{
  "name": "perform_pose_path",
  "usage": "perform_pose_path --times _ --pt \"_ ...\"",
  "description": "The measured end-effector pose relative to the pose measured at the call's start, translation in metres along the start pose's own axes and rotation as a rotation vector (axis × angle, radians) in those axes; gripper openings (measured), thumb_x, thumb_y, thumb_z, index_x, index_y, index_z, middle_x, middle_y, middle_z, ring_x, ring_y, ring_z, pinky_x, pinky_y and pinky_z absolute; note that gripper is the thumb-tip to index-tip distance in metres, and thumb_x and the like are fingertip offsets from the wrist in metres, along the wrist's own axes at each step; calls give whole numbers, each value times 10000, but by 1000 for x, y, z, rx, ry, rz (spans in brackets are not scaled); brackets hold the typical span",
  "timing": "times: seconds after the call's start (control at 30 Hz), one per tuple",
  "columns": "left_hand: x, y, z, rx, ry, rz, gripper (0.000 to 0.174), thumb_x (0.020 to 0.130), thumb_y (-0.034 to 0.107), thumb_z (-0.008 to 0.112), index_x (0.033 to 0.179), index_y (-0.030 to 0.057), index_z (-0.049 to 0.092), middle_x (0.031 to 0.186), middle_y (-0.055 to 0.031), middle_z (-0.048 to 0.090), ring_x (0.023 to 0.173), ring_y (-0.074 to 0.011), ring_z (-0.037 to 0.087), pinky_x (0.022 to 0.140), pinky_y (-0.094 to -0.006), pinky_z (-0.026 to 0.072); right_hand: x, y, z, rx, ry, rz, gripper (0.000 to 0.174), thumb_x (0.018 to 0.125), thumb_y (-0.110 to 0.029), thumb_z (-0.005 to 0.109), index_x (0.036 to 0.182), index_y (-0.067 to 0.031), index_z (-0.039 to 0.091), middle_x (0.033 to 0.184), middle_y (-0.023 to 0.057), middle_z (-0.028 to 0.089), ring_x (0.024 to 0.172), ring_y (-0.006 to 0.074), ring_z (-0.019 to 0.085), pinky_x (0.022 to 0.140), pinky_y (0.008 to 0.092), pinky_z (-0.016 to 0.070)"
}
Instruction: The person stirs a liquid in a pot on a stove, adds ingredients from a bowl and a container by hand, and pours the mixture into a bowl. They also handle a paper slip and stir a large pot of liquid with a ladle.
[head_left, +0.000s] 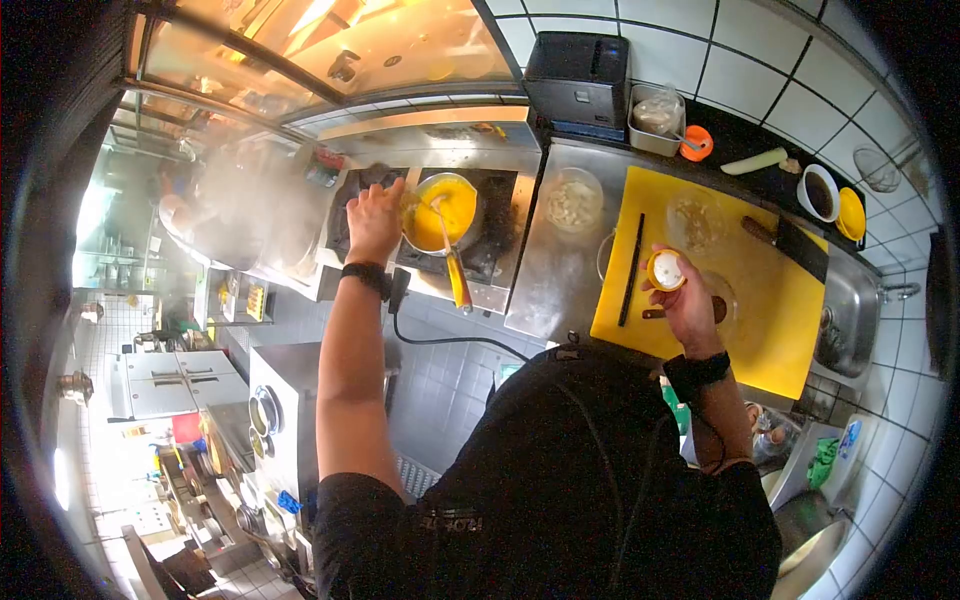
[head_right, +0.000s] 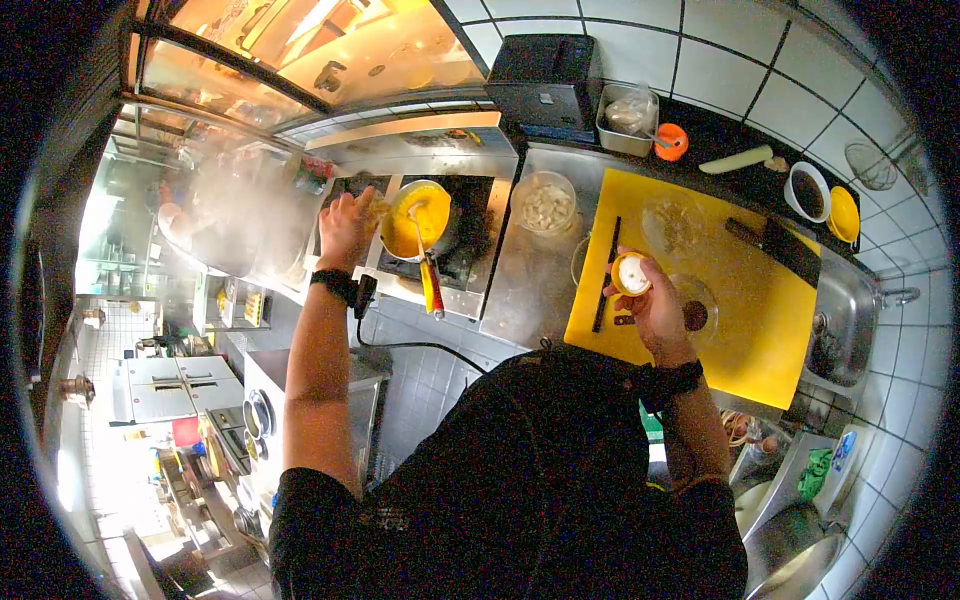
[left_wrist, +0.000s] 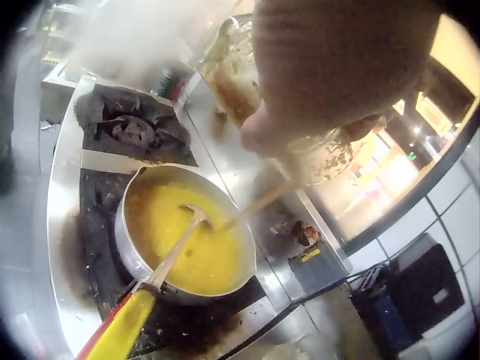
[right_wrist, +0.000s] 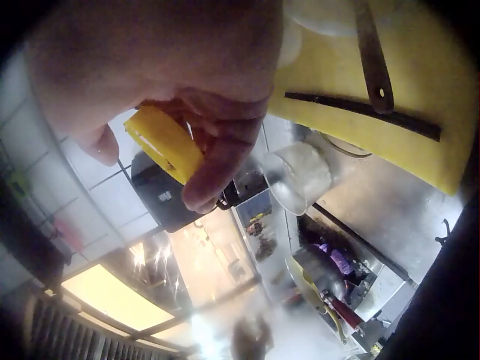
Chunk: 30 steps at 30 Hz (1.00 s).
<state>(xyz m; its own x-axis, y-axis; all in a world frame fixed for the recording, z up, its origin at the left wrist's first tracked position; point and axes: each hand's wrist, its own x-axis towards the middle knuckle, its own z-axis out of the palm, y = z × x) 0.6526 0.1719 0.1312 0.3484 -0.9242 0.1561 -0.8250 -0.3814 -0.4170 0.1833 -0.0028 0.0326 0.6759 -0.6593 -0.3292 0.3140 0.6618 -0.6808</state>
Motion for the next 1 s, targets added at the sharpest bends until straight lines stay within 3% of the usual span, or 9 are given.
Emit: perform_pose_path --times 0.03,0.1,0.47,0.53,0.73,0.8,0.9,0.93,1.0 --pt "0 -1 1 0 0 -1 436 843 110 600 1264 219 566 966 -84 627 935 -298 642 766 -462 489 1 1 -1 -2 1 1 458 1050 -354 387 1346 -28 514 1107 136 679 805 188 688 611 259 558" --pt "1 -2 5 23 25 19 469 856 358 697 1286 227 565 959 -68 615 934 -284 623 782 -451 484 1 0 0 -9 2 -3 457 1049 -353 388 1344 -28 515 1107 134 679 805 188 688 609 257 556" --pt "-2 -3 10 -5 24 -17 421 881 350 658 1274 229 571 947 -73 611 940 -286 626 776 -454 487 4 1 -1 -21 -29 -14 464 1047 -348 397 1354 -19 508 1102 134 675 811 191 687 606 255 551" --pt "-3 -4 11 -5 35 -20 406 877 341 658 1258 231 571 942 -77 611 938 -289 629 768 -459 492 6 1 1 5 -32 -17 475 1031 -380 465 1337 -22 526 1069 130 692 807 217 696 593 271 553" --pt "-6 -2 14 -58 9 -89 357 854 291 679 1183 219 560 924 -97 621 907 -322 651 726 -490 514 10 2 2 -19 -33 -7 501 1035 -415 423 1342 -35 528 1068 114 695 814 214 689 594 279 534" --pt "-11 -2 15 -233 -17 -203 407 835 302 704 1206 214 561 948 -126 659 914 -370 657 751 -523 521 11 1 4 -8 -24 3 500 1032 -412 402 1340 -42 534 1065 107 695 813 220 689 600 291 528" --pt "-18 2 20 -516 3 -421 476 831 312 740 1255 196 556 1007 -143 696 951 -355 678 787 -493 541 14 0 8 22 -16 18 493 1019 -394 369 1332 -60 552 1059 91 694 815 232 687 609 313 518" --pt "-23 3 20 -527 7 -412 476 831 312 740 1255 196 556 1007 -143 696 951 -355 678 787 -493 541 16 0 9 40 -16 24 488 1010 -379 358 1327 -70 563 1055 81 692 817 237 685 614 322 515" --pt "-29 15 12 -957 -34 -620 491 844 178 718 1293 92 535 1138 -171 679 998 -276 689 825 -396 557 21 8 8 64 -24 14 468 1000 -351 356 1317 -87 578 1065 63 677 836 241 678 617 326 517"
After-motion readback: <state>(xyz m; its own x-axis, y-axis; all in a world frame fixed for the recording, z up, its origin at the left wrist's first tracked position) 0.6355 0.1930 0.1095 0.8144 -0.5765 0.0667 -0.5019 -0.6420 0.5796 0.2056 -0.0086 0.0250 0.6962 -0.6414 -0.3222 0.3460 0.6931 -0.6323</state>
